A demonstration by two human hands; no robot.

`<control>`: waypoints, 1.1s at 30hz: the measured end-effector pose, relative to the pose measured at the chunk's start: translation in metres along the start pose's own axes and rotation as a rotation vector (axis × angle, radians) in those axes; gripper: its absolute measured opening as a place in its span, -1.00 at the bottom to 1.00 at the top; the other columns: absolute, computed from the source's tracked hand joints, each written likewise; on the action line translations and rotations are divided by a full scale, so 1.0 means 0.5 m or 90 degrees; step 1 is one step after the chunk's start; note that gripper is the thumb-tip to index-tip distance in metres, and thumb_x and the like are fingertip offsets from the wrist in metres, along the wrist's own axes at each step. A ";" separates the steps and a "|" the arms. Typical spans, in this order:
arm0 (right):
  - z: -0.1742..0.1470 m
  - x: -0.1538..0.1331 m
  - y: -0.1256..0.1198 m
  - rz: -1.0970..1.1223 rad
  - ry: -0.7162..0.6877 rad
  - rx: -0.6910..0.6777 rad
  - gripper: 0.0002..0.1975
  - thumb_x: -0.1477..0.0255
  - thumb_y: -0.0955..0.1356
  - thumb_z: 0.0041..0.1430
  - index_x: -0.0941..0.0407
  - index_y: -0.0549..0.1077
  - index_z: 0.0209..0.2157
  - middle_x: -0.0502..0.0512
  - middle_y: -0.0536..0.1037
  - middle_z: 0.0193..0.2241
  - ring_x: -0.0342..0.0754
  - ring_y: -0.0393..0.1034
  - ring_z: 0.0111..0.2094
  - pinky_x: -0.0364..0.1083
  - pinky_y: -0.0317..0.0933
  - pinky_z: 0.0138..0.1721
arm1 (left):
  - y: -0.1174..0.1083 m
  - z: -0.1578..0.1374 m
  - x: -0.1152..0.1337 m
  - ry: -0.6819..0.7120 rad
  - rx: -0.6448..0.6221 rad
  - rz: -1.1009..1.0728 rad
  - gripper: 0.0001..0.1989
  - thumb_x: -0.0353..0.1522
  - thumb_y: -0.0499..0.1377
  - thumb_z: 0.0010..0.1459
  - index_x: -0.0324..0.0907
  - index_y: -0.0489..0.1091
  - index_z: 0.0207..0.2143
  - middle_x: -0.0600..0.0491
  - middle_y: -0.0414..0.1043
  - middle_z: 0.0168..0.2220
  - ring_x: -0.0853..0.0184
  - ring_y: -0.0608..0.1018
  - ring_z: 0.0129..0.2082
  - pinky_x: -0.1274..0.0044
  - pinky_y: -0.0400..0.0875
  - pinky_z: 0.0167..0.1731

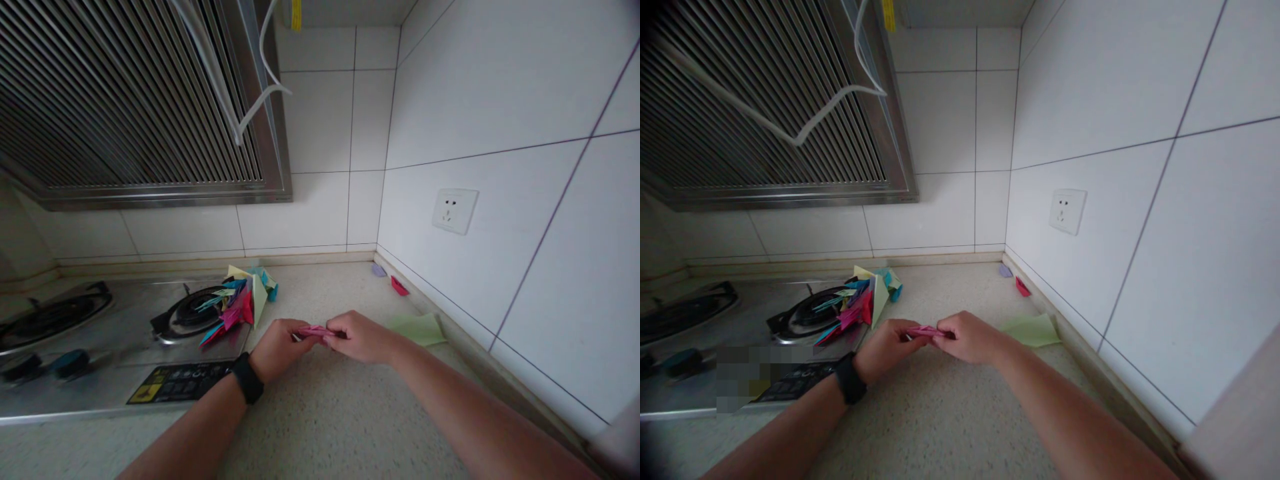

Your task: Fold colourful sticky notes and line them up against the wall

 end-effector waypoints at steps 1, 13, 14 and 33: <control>0.000 -0.003 -0.001 -0.007 -0.011 -0.001 -0.73 0.35 0.24 0.23 0.17 0.41 -0.49 -0.06 0.32 -0.62 -0.22 0.15 -0.55 -0.20 -0.08 -0.49 | 0.000 0.000 0.003 0.006 -0.002 -0.029 -0.74 -0.24 0.15 0.15 -0.20 0.55 -0.24 0.03 0.56 -0.35 0.35 0.51 -0.38 0.62 0.29 -0.43; 0.003 0.005 -0.003 -0.091 0.033 0.043 -0.69 0.26 0.28 0.22 0.11 0.53 -0.48 0.00 0.47 -0.60 -0.18 0.27 -0.53 -0.18 -0.06 -0.46 | -0.006 -0.004 -0.003 -0.012 0.048 0.010 -0.78 -0.24 0.18 0.12 -0.17 0.56 -0.32 0.03 0.56 -0.41 0.38 0.48 -0.47 0.62 0.24 -0.50; 0.004 0.005 -0.003 -0.100 0.037 0.048 -0.71 0.27 0.29 0.21 0.10 0.54 -0.47 0.00 0.49 -0.59 -0.18 0.29 -0.52 -0.17 -0.05 -0.46 | -0.006 -0.005 -0.003 -0.011 0.055 0.021 -0.78 -0.24 0.18 0.12 -0.17 0.56 -0.34 0.03 0.56 -0.43 0.38 0.47 -0.48 0.62 0.23 -0.51; -0.002 -0.011 -0.015 -0.218 -0.015 0.058 -0.64 0.24 0.22 0.28 0.11 0.50 -0.47 0.01 0.48 -0.57 -0.17 0.26 -0.51 -0.15 -0.11 -0.46 | 0.002 0.005 -0.021 -0.053 0.057 -0.163 -0.73 -0.20 0.20 0.10 -0.24 0.50 -0.35 -0.01 0.55 -0.42 0.41 0.47 -0.52 0.62 0.30 -0.53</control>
Point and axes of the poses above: each hand's wrist, its own z-axis towards the middle knuckle, its own y-axis out of the palm, x = y × z, the point moved 6 cm from there along z, towards the middle knuckle
